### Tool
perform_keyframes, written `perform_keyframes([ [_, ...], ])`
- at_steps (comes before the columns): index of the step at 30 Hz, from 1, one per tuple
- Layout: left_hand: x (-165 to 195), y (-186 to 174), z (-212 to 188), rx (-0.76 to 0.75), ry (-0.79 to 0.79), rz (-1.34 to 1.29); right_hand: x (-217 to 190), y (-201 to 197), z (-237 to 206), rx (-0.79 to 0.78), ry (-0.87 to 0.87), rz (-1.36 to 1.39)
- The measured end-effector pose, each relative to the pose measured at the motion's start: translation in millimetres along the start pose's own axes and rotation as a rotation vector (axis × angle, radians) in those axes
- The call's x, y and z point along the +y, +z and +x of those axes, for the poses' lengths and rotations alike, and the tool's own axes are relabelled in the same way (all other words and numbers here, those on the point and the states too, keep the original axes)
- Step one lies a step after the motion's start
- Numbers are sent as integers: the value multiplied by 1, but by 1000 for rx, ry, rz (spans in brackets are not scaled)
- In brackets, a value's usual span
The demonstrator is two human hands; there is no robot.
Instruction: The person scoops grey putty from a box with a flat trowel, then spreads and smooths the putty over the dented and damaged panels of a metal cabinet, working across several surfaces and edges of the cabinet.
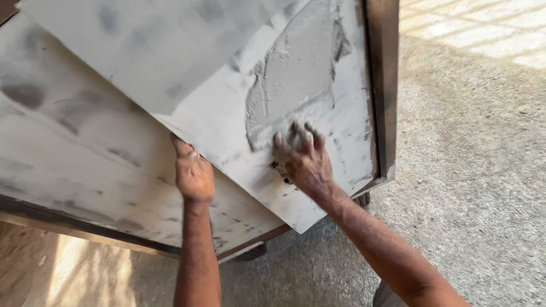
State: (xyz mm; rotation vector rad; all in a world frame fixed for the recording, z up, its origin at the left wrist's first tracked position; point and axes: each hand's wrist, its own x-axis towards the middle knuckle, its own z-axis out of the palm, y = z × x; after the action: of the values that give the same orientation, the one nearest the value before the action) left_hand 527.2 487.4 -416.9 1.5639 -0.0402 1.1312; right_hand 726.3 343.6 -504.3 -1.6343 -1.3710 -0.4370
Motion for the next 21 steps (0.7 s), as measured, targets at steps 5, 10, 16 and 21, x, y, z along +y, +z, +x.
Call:
perform_keyframes([
  [5,-26,-7,-18,59,-271,292,12,-43,-12,-5,107,-155],
  [10,-32,-2,-47,9,-404,536,56,-91,84,47,685,166],
  [16,-35,6,-54,128,-412,481,39,-131,101,-73,855,778],
  [21,-39,15,-66,165,-455,536,65,-143,167,40,869,798],
])
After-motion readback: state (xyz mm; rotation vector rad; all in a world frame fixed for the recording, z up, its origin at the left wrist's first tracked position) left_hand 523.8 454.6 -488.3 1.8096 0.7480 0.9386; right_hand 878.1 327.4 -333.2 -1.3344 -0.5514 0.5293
